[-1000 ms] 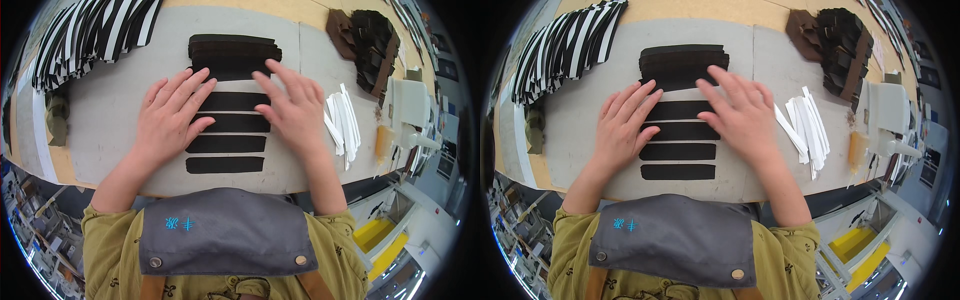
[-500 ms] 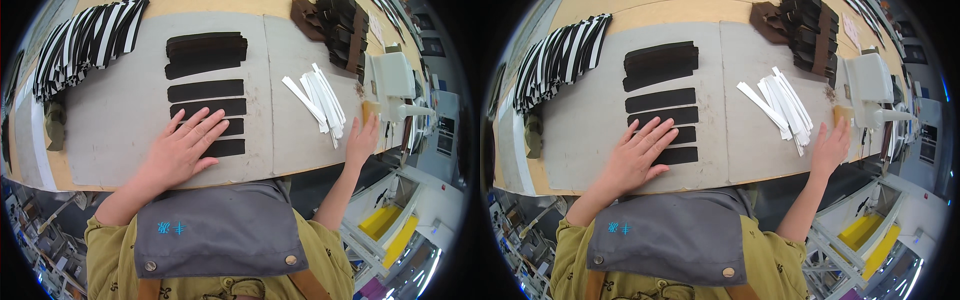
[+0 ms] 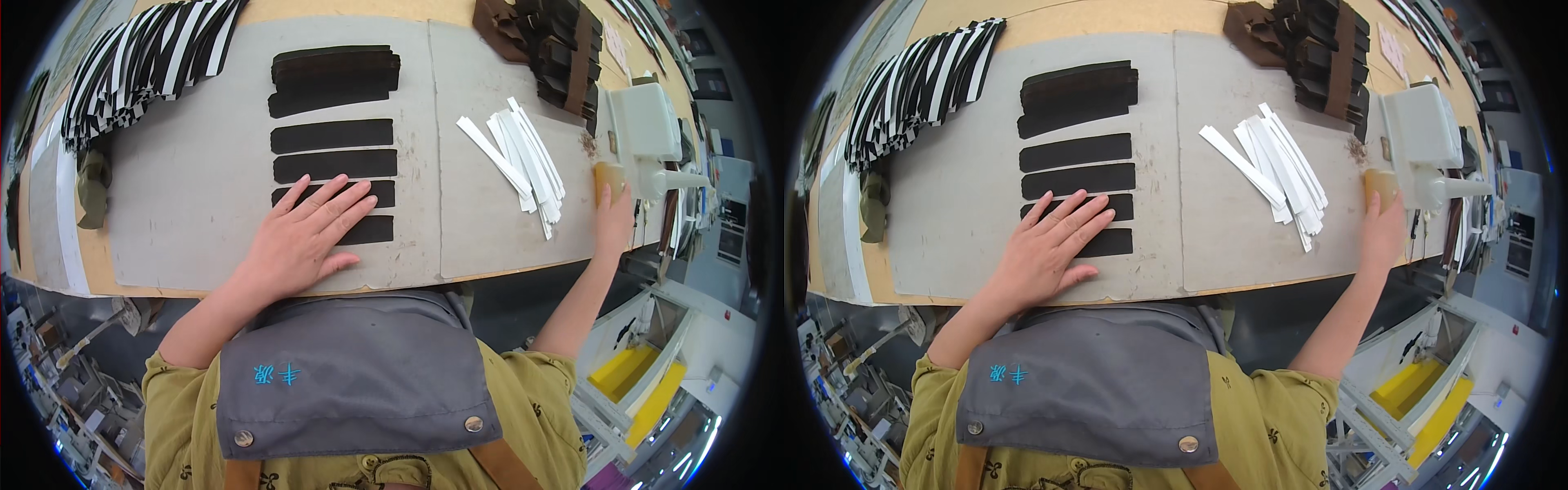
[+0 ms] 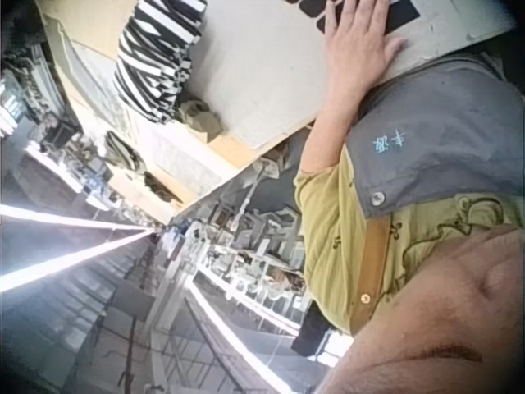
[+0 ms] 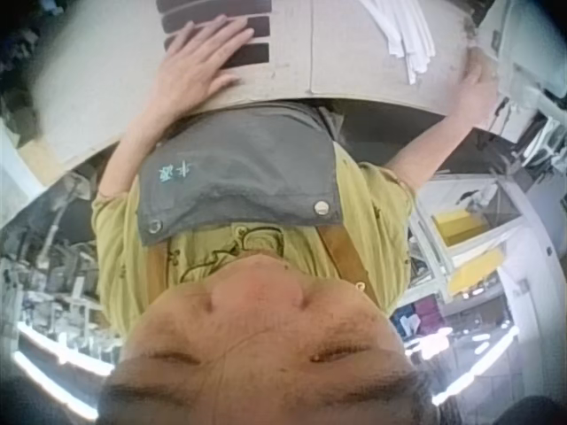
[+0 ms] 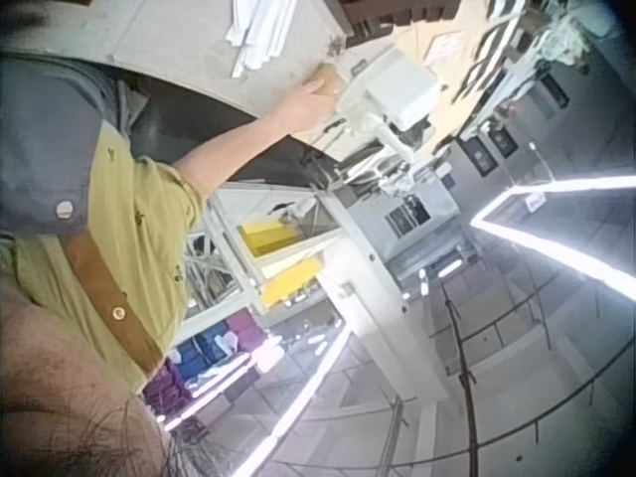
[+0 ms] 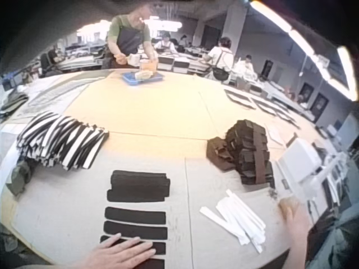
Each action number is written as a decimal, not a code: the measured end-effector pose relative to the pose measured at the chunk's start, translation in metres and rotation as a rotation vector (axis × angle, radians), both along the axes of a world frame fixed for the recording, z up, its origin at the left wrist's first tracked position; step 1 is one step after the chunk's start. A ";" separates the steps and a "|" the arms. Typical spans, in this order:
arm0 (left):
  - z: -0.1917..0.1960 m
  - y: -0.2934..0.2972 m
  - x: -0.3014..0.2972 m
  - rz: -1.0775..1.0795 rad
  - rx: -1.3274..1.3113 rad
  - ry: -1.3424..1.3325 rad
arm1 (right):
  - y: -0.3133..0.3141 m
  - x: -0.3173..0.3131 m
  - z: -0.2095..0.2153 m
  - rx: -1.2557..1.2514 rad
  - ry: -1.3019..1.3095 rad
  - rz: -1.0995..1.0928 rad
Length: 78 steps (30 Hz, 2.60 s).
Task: The person assembles small fabric strips by applying glue to black rectangular pieces and adhering white strips to them. They handle the materials one at a time, arranging them on a workbench in a factory setting.
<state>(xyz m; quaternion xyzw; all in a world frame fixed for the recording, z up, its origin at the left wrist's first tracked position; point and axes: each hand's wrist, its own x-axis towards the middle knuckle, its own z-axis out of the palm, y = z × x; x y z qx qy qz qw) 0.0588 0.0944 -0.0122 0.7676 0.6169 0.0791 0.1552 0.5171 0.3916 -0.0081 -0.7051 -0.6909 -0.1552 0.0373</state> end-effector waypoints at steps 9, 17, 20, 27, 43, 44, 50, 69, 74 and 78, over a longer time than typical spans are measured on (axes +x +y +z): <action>0.000 -0.004 -0.001 -0.047 0.087 -0.033 | 0.017 -0.013 0.041 -0.287 0.079 -0.263; 0.004 -0.035 0.005 -0.099 0.117 -0.027 | -0.107 -0.052 0.020 -0.207 1.951 0.263; 0.003 -0.037 0.006 -0.087 0.104 -0.022 | -0.175 -0.099 0.007 -0.561 2.131 0.344; 0.001 -0.042 0.003 -0.033 0.203 -0.052 | -0.240 -0.166 -0.020 -0.679 2.244 0.247; -0.003 -0.079 -0.025 0.158 0.265 -0.036 | -0.255 -0.178 -0.018 -0.452 1.898 0.360; -0.002 -0.079 -0.027 0.154 0.263 -0.042 | -0.255 -0.180 -0.017 -0.425 1.900 0.389; -0.007 -0.082 -0.026 0.192 0.311 -0.064 | -0.253 -0.177 -0.017 -0.397 1.988 0.448; -0.012 -0.090 -0.030 0.249 0.433 -0.055 | -0.263 -0.181 -0.010 -0.493 1.800 0.186; -0.012 -0.089 -0.030 0.246 0.431 -0.059 | -0.265 -0.182 -0.010 -0.536 1.807 0.273; -0.012 -0.088 -0.030 0.240 0.434 -0.062 | -0.266 -0.185 -0.010 -0.551 1.796 0.232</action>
